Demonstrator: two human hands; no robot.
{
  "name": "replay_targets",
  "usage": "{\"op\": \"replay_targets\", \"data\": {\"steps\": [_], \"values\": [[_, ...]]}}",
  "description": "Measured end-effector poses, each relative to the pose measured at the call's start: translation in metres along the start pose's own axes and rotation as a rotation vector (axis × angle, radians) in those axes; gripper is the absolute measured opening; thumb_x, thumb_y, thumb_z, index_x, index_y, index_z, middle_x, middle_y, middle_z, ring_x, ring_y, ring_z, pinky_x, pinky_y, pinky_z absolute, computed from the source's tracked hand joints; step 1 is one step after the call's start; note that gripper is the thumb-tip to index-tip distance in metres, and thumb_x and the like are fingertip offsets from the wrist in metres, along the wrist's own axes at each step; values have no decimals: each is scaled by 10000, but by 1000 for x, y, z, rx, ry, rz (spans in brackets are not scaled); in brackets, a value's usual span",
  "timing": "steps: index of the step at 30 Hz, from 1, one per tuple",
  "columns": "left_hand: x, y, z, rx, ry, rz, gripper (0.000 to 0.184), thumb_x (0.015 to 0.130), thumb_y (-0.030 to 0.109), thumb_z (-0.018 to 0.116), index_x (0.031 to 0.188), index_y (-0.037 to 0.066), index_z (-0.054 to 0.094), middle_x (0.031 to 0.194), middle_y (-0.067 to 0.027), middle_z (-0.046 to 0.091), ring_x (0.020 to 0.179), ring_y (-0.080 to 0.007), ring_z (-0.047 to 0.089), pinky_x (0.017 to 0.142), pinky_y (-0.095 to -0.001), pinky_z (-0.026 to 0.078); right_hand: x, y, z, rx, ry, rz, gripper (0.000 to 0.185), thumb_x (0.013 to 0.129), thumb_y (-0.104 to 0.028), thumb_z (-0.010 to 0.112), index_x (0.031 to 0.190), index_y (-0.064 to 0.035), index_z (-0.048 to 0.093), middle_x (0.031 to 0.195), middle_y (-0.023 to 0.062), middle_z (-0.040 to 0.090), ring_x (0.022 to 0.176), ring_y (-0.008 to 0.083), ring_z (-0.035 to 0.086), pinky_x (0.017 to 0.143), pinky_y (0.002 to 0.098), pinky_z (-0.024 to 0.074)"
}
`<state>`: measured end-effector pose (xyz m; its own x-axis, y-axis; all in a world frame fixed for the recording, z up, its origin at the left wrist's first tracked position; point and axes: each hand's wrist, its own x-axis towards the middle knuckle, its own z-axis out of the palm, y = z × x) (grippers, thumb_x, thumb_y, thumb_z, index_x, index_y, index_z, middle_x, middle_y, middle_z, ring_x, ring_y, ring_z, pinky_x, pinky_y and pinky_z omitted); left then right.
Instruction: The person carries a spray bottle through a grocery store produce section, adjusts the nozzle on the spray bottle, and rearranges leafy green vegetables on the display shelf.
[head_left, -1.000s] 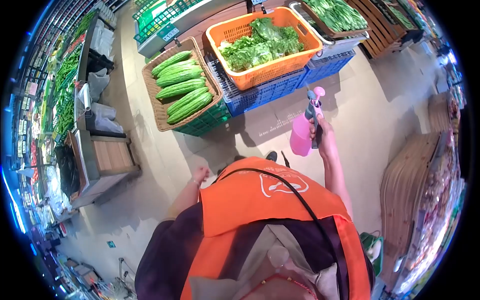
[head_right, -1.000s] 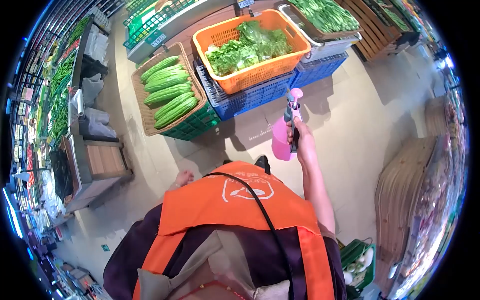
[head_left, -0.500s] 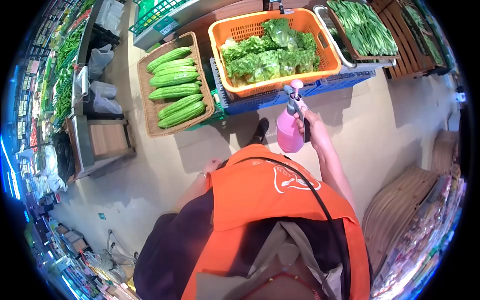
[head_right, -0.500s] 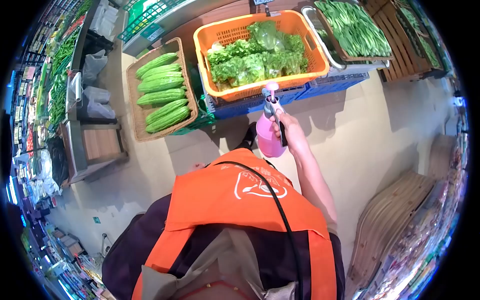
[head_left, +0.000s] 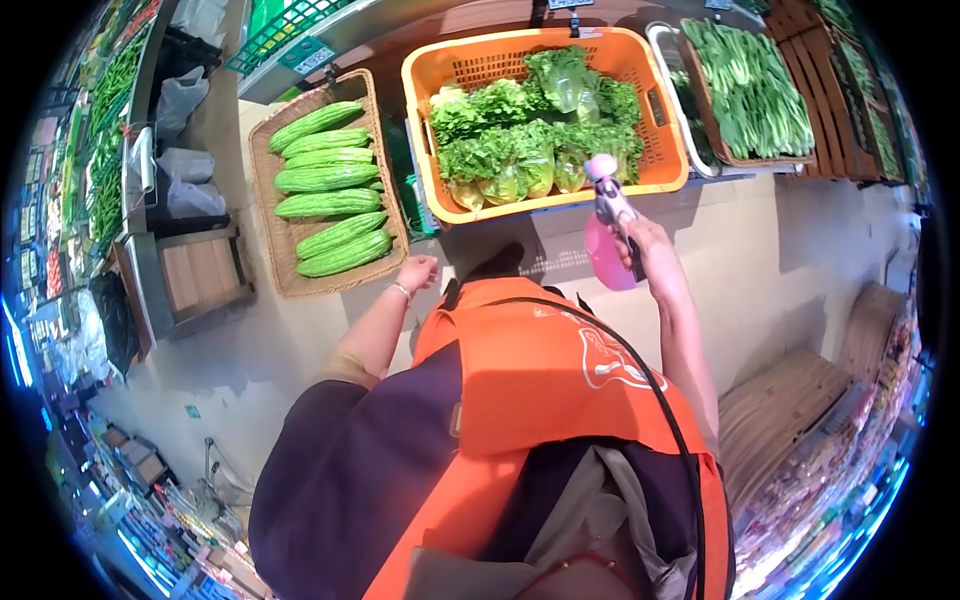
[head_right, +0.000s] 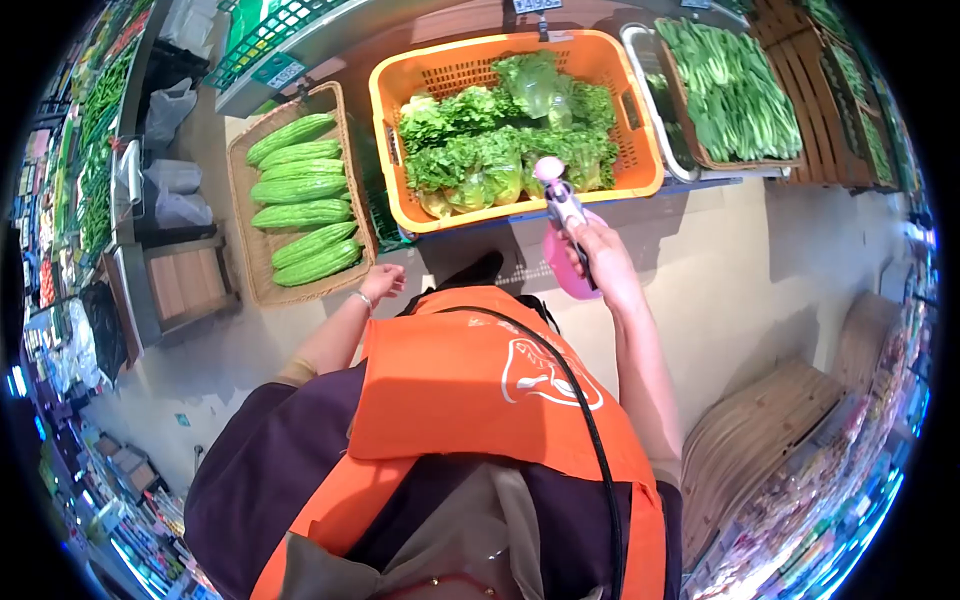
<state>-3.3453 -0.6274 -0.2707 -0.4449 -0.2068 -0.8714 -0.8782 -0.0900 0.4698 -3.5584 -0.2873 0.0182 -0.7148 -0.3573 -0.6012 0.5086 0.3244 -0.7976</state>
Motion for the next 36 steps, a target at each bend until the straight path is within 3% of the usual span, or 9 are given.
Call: {"op": "replay_targets", "data": {"steps": [3, 8, 13, 18, 21, 28, 36], "values": [[-16, 0, 10, 67, -75, -73, 219, 904, 283, 548, 970, 81, 602, 810, -22, 658, 646, -118, 630, 538, -291, 463, 17, -3, 4, -20, -146, 30, 329, 936, -335, 467, 895, -23, 561, 611, -29, 479, 519, 58, 430, 479, 207, 334], [-23, -34, 17, -43, -5, -144, 197, 913, 275, 526, 937, 91, 594, 786, -12, 646, 616, -96, 620, 515, -274, 434, 44, -1, 8, 14, -250, 74, 363, 947, -377, 444, 891, -35, 552, 612, -29, 485, 517, 61, 439, 475, 213, 357], [-20, -64, 18, -138, 31, -152, 208, 922, 282, 519, 961, 89, 584, 782, -5, 635, 615, -108, 615, 518, -267, 434, 57, 6, -35, 385, 51, 174, 372, 970, -382, 411, 862, -46, 528, 602, -29, 458, 477, 80, 405, 448, 223, 352], [-7, -71, 20, -130, 23, -188, 228, 924, 288, 514, 999, 83, 580, 825, -13, 642, 642, -120, 622, 517, -265, 436, 61, 7, -89, 415, 315, 64, 387, 962, -399, 426, 876, -35, 525, 613, -12, 472, 471, 86, 417, 426, 227, 352], [4, -63, 18, -110, -2, -155, 234, 924, 290, 515, 1000, 81, 586, 840, -19, 648, 646, -121, 625, 519, -263, 438, 59, 9, -113, 298, 309, 59, 368, 957, -383, 430, 860, -44, 537, 598, -26, 466, 469, 74, 407, 432, 210, 337], [-11, -3, 16, -62, 4, -111, 232, 922, 284, 519, 992, 76, 594, 841, -25, 652, 628, -119, 622, 518, -261, 439, 28, 8, -91, 61, 72, 225, 357, 957, -348, 417, 869, -32, 558, 586, -42, 464, 458, 65, 401, 431, 204, 339], [-11, 3, 10, -42, 11, -108, 195, 924, 247, 522, 972, 75, 600, 804, -16, 645, 591, -111, 609, 511, -262, 440, 37, 18, -15, -27, -259, 197, 278, 943, -280, 450, 882, -29, 552, 623, -26, 474, 533, 61, 421, 492, 213, 349]]}}
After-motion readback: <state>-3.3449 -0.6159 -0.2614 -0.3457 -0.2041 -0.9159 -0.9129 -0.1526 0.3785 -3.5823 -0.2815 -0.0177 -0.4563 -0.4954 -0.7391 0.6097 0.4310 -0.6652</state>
